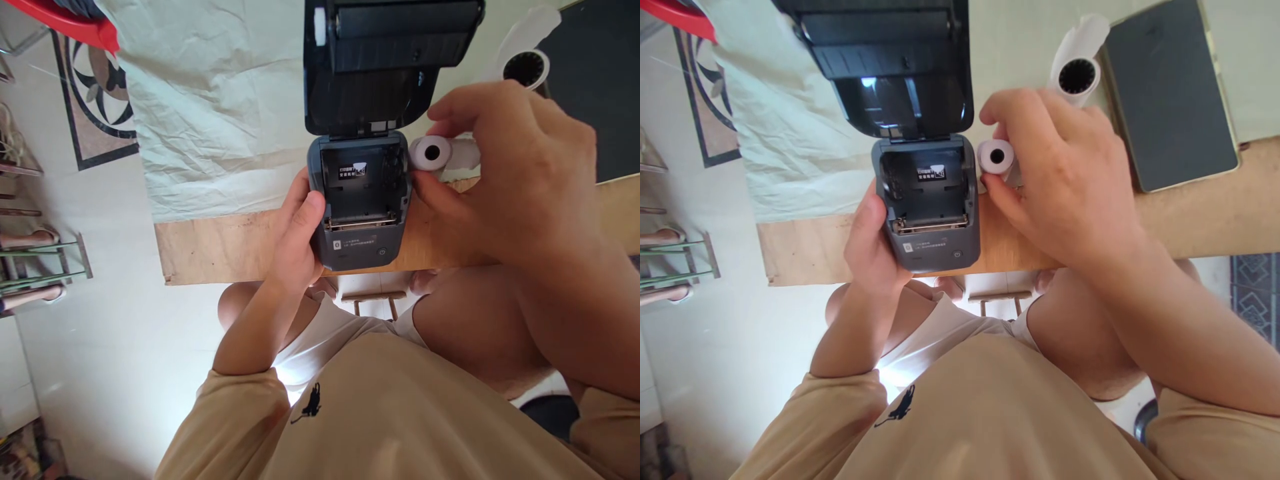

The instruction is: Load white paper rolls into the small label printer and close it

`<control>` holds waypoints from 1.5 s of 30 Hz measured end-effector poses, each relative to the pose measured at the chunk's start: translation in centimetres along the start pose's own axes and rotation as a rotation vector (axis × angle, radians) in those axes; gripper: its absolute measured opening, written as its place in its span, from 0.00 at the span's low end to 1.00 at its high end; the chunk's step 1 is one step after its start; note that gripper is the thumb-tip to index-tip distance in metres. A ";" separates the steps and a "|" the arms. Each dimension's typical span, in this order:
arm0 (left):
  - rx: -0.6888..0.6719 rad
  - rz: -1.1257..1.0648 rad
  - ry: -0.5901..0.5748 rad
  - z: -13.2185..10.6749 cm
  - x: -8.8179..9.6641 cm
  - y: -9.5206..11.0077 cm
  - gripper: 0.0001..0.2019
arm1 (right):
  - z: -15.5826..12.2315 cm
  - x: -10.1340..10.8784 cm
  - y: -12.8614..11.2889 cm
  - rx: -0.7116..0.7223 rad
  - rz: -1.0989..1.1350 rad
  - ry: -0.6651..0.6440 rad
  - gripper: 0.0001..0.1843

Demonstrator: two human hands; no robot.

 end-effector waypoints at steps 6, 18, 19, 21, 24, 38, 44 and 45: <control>-0.033 -0.018 0.003 0.1 0.0 -0.2 0.18 | 0.4 -0.5 0.5 -0.010 0.117 -0.025 0.18; -0.046 0.023 -0.031 0.2 0.0 0.1 0.18 | 0.3 -0.5 0.9 -0.013 0.279 -0.106 0.13; -0.039 0.022 -0.027 0.2 -0.1 0.2 0.18 | 0.4 -0.6 1.0 -0.044 0.254 -0.135 0.13; -0.030 0.014 -0.024 0.1 -0.1 0.2 0.17 | 0.5 -0.6 1.3 -0.073 0.211 -0.175 0.13; -0.030 0.009 -0.019 0.1 0.0 0.1 0.17 | 0.2 -0.7 1.7 -0.074 0.167 -0.210 0.20; -0.034 0.000 0.019 0.1 0.0 0.0 0.18 | 0.1 2.9 0.5 -0.083 0.364 -0.077 0.12; 0.003 0.035 0.029 0.0 -0.1 0.0 0.18 | 0.0 3.4 0.0 -0.278 0.698 0.038 0.20; -0.001 0.034 0.030 0.0 -0.1 0.0 0.18 | 0.0 3.2 -0.2 -0.262 0.736 0.062 0.20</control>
Point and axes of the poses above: each hand's wrist, its own z-axis towards the middle knuckle, its own x-axis out of the back of the hand, y = z × x, the point moved 1 cm from there along z, towards the middle knuckle, and after that the axes turned 6 degrees about y, right-handed, at the moved point
